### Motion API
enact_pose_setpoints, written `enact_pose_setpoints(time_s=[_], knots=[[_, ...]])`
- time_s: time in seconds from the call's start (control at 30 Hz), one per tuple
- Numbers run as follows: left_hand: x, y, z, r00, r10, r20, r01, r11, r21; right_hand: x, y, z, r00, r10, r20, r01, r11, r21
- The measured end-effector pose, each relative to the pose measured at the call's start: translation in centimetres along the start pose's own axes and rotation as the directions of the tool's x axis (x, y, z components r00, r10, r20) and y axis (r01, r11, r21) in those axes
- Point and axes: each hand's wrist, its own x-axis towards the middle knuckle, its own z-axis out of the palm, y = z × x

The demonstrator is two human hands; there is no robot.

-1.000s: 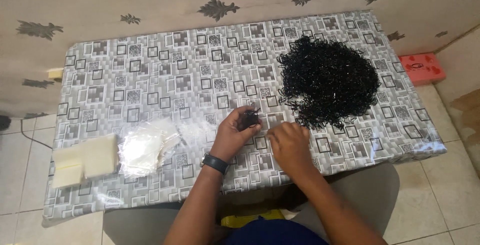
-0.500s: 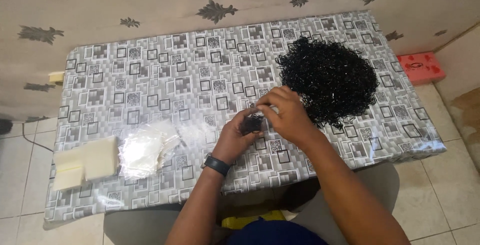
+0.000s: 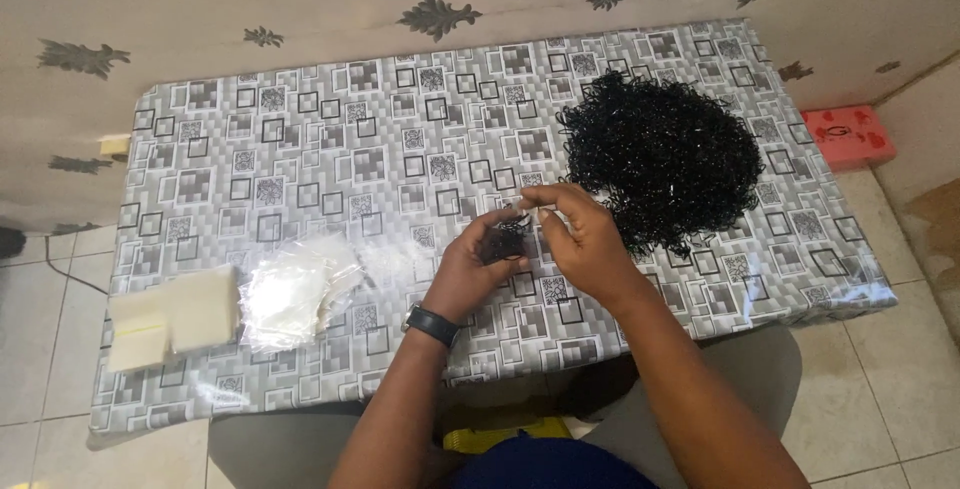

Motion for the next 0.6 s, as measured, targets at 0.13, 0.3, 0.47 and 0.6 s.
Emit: enact_pose_setpoints(time_s=[0.13,0.3,0.47,0.6], knots=[[-0.2,0.3,0.2,1.000,0.011,-0.022,-0.013,0.998,-0.058,-1.5,-1.0,0.6,0.994,-0.021,-0.104,0.018,0.999,-0.034],[0.1,-0.2,-0.1,0.997,0.030,-0.076,-0.032,0.999,-0.032,-4.6,1.2,3.5,0.986,0.107,-0.129,-0.139,0.953,-0.268],[-0.4,-0.3,0.3,0.994,0.031,-0.109,-0.035,0.999,-0.036,-4.3,3.6,3.0,0.936,0.015,-0.351,-0.119,0.954,-0.276],[-0.4,0.2,0.2,0.993,0.023,-0.119,-0.037,0.992,-0.124,-4.2,3.9,2.6,0.967,-0.040,-0.252,-0.025,0.968,-0.248]])
